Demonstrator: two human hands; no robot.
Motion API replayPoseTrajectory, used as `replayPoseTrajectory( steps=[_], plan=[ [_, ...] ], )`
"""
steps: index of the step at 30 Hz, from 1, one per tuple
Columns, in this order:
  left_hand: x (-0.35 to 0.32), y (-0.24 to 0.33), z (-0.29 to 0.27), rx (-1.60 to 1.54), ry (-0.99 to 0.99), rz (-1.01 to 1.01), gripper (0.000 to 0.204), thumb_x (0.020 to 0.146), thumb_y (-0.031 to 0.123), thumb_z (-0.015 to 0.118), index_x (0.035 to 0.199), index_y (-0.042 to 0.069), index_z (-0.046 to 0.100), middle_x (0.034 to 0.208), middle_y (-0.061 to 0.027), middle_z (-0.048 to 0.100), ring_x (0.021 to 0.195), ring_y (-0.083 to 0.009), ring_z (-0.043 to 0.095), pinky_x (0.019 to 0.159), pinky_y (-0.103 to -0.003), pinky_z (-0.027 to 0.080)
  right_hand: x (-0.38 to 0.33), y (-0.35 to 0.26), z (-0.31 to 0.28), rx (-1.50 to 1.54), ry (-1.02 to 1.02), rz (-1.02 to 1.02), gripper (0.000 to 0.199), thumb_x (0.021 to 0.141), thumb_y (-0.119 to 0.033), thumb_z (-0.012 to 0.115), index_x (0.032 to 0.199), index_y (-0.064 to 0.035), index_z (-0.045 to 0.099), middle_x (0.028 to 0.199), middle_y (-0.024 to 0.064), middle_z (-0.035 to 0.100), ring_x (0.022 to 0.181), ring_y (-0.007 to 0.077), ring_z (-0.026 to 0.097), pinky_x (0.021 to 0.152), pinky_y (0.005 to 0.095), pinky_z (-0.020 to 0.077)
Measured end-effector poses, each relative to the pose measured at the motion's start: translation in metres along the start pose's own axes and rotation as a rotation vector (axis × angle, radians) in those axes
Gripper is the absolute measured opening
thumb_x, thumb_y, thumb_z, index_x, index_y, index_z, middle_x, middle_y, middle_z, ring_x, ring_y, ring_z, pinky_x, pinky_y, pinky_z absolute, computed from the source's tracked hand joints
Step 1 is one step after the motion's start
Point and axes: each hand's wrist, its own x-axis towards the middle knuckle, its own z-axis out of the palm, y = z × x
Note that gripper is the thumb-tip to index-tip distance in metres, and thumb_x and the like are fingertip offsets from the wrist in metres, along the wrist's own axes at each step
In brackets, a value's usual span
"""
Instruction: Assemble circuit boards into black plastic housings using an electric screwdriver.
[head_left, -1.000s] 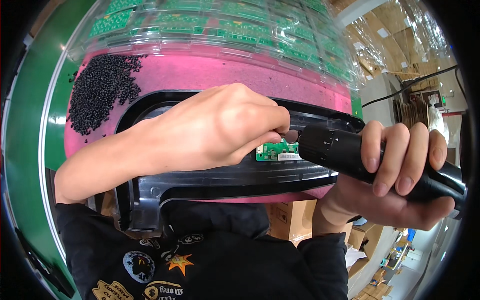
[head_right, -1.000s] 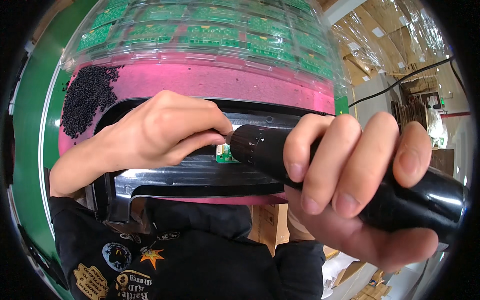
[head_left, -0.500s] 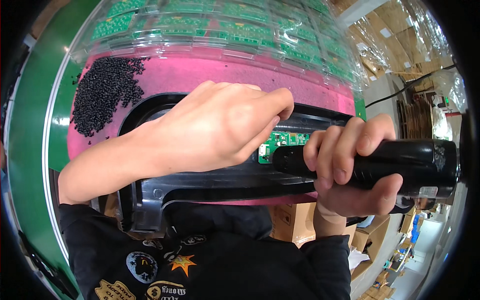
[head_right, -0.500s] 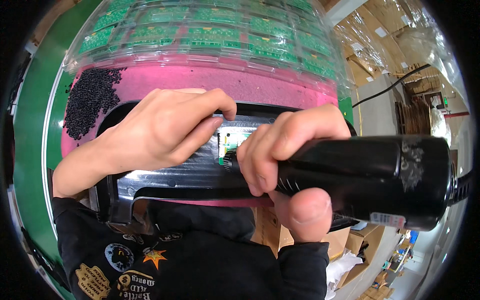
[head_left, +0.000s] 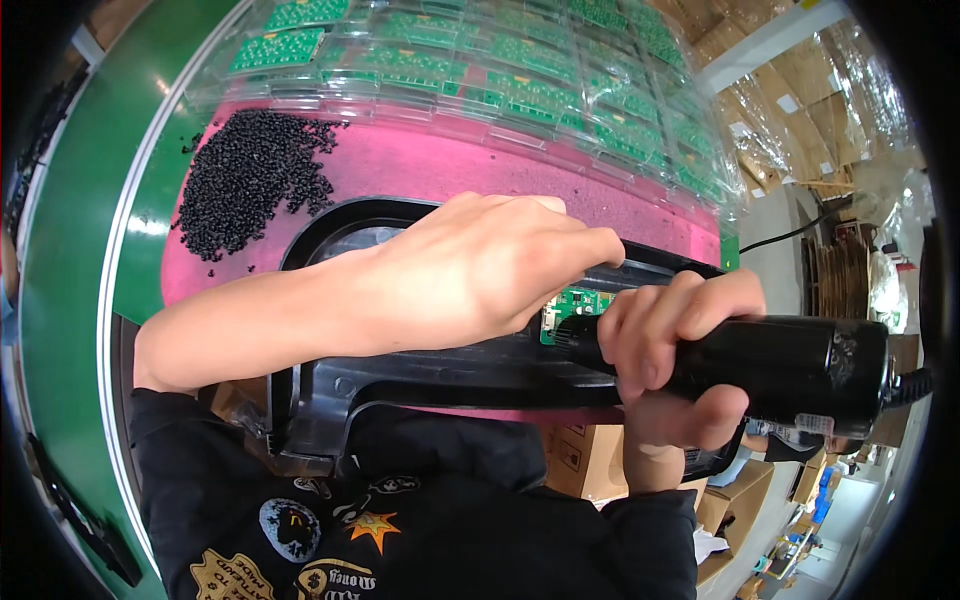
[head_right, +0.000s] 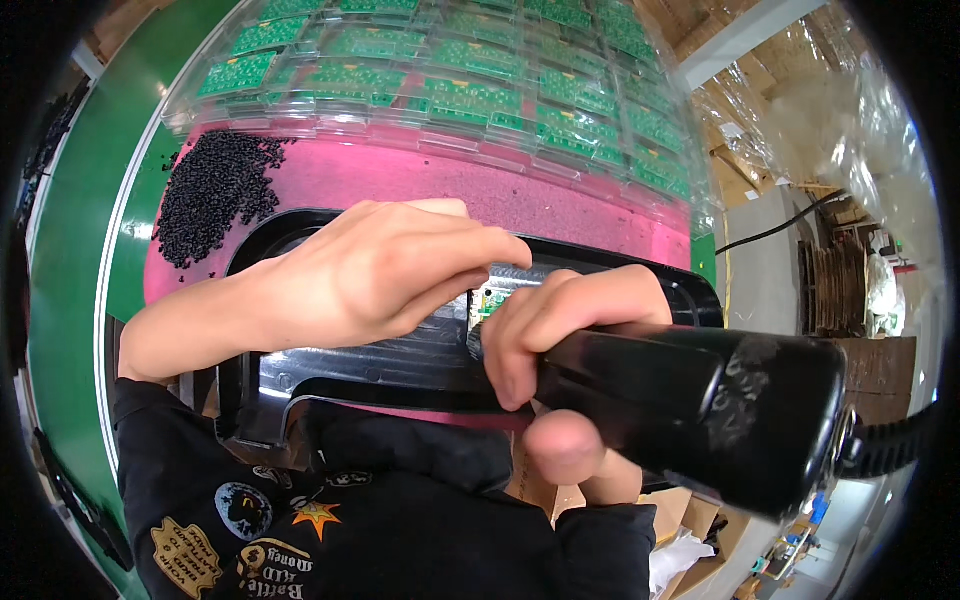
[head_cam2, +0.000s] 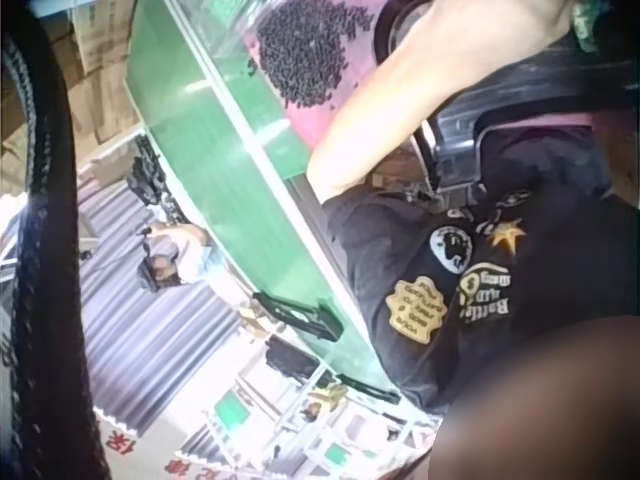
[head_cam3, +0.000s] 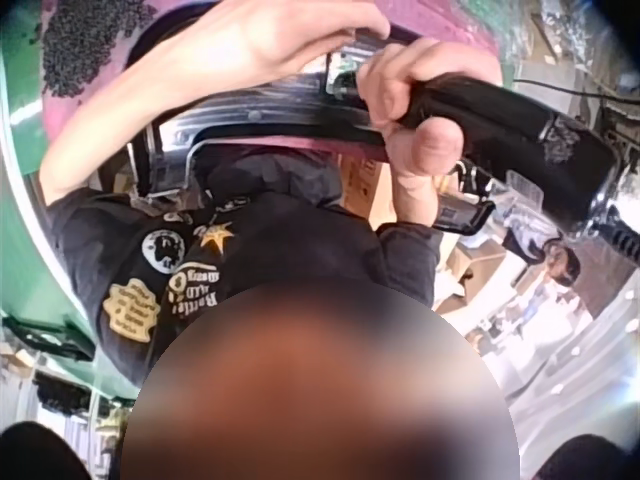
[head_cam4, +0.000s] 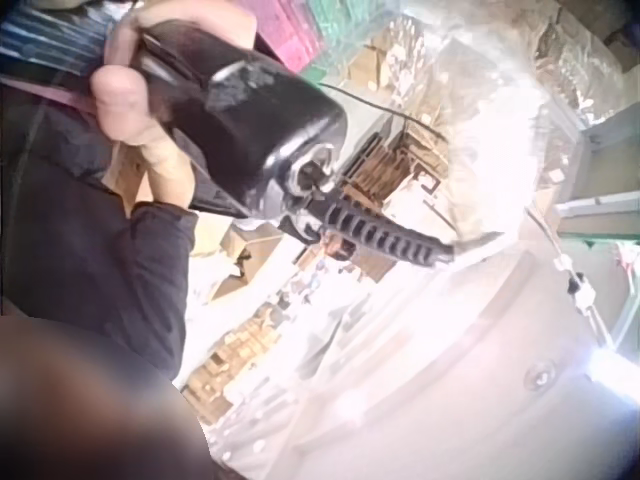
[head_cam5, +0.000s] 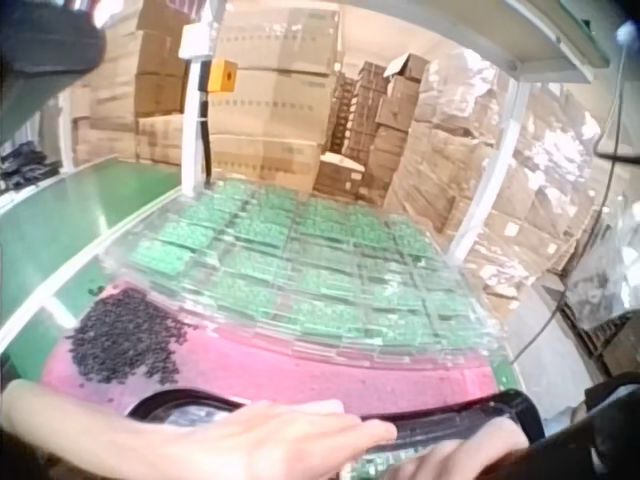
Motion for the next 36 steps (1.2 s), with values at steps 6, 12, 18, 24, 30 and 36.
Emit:
replayPoseTrajectory(
  steps=[6,12,18,24,30,36],
  plan=[
    [-0.001,-0.003,0.000,0.040,-0.114,0.025,0.025,0.080,0.006,0.072,0.104,0.004,0.065,0.078,-0.0114,0.064,0.077,-0.0311,0.063,0.062,-0.041,0.050,-0.008,-0.005,-0.014,0.125,0.048,-0.187,0.049,0.087,-0.053,0.065,0.096,-0.0094,0.045,0.066,-0.0002,0.048,0.045,0.0103,0.044,0.048,0.0273,0.0370],
    [0.006,0.002,-0.002,-0.169,-0.061,0.153,0.034,0.072,-0.001,0.077,0.104,0.001,0.067,0.084,-0.0120,0.068,0.079,-0.0258,0.067,0.063,-0.036,0.053,0.001,-0.027,-0.016,0.248,0.117,-0.356,0.041,0.088,-0.046,0.064,0.098,-0.0112,0.045,0.069,-0.0030,0.047,0.049,0.0071,0.046,0.056,0.0268,0.0396],
    [0.011,0.005,-0.005,-0.283,-0.029,0.109,0.033,0.071,-0.002,0.078,0.103,-0.001,0.069,0.084,-0.0121,0.069,0.077,-0.0226,0.069,0.066,-0.031,0.056,0.001,-0.033,-0.015,0.277,0.107,-0.372,0.039,0.084,-0.041,0.069,0.097,-0.0114,0.046,0.067,-0.0037,0.049,0.048,0.0071,0.047,0.057,0.0267,0.0405],
    [0.012,0.004,-0.004,-0.273,-0.082,0.076,0.030,0.072,-0.003,0.077,0.101,-0.002,0.070,0.086,-0.0125,0.071,0.076,-0.0228,0.070,0.066,-0.032,0.056,-0.005,-0.032,-0.017,0.183,0.156,-0.403,0.037,0.082,-0.037,0.071,0.094,-0.0122,0.046,0.064,-0.0045,0.048,0.046,0.0070,0.046,0.056,0.0269,0.0403],
    [0.011,0.004,0.006,-0.388,-0.139,0.016,0.041,0.076,0.004,0.075,0.115,0.000,0.063,0.099,-0.0139,0.069,0.084,-0.0269,0.067,0.073,-0.036,0.055,-0.008,-0.033,-0.034,0.324,0.144,-0.409,0.040,0.082,-0.039,0.072,0.095,-0.0117,0.046,0.065,-0.0038,0.049,0.047,0.0074,0.047,0.054,0.0268,0.0397],
    [-0.002,0.001,-0.001,0.145,-0.474,0.051,0.043,0.074,0.011,0.076,0.113,0.005,0.060,0.127,-0.0114,0.054,0.110,-0.0302,0.056,0.088,-0.040,0.051,-0.010,-0.028,-0.068,-0.044,0.184,-0.157,0.046,0.088,-0.051,0.061,0.097,-0.0080,0.047,0.067,-0.0010,0.048,0.046,0.0088,0.042,0.051,0.0276,0.0363]
  ],
)
